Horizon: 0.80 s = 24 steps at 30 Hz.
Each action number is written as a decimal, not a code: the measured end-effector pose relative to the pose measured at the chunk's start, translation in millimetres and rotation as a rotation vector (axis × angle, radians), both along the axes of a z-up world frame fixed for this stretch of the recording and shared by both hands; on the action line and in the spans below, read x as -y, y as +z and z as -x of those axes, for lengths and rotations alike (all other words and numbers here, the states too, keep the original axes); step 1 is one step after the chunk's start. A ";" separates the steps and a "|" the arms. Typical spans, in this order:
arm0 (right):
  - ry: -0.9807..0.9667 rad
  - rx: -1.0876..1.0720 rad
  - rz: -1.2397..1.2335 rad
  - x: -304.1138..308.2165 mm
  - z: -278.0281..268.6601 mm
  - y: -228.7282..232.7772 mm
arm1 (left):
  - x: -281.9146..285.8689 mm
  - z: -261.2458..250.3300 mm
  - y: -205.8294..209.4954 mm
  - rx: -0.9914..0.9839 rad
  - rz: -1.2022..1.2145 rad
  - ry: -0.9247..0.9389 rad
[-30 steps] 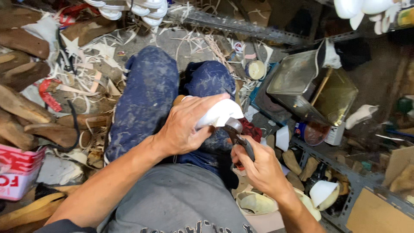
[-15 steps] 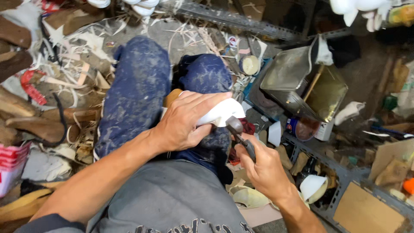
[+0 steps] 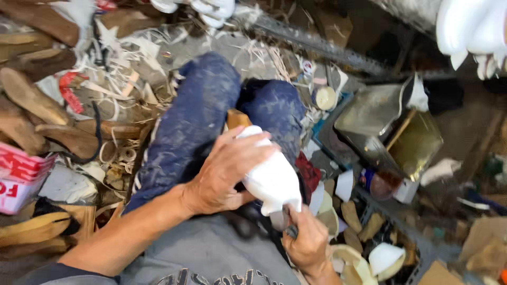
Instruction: The person works on leather shoes by using pliers to pull and stretch white leather over a wooden shoe last and using a hammer to tap it into place.
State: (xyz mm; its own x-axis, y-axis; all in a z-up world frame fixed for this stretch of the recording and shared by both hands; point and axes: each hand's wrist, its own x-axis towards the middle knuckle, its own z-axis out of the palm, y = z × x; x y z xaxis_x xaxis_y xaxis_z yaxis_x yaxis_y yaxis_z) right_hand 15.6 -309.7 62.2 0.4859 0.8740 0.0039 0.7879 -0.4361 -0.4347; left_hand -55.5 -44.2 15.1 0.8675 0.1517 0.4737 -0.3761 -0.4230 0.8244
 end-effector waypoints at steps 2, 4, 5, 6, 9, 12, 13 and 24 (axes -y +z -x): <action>0.006 0.058 -0.011 -11.5 5.3 5.9 | 13.4 15.7 -9.7 -0.143 0.092 0.229; 0.045 0.049 -0.003 2.2 7.1 -0.9 | 24.5 26.6 -24.1 -0.113 0.072 0.305; 0.059 0.055 0.002 8.2 7.1 -5.8 | 28.4 29.9 -32.1 -0.070 0.048 0.356; 0.077 0.054 -0.005 13.9 6.2 -9.6 | 29.7 30.2 -34.5 -0.070 0.042 0.374; 0.084 0.100 0.051 23.4 6.3 -15.4 | 32.5 32.8 -38.2 -0.028 0.082 0.379; 0.068 0.117 0.037 13.8 3.4 -12.8 | 25.7 28.1 -30.9 0.027 0.037 0.366; 0.065 0.162 0.046 11.2 3.9 -11.3 | 20.7 25.6 -25.1 0.017 -0.030 0.245; -0.468 -1.018 0.770 -78.7 -49.8 107.4 | -9.9 -41.0 12.0 -0.152 0.090 0.107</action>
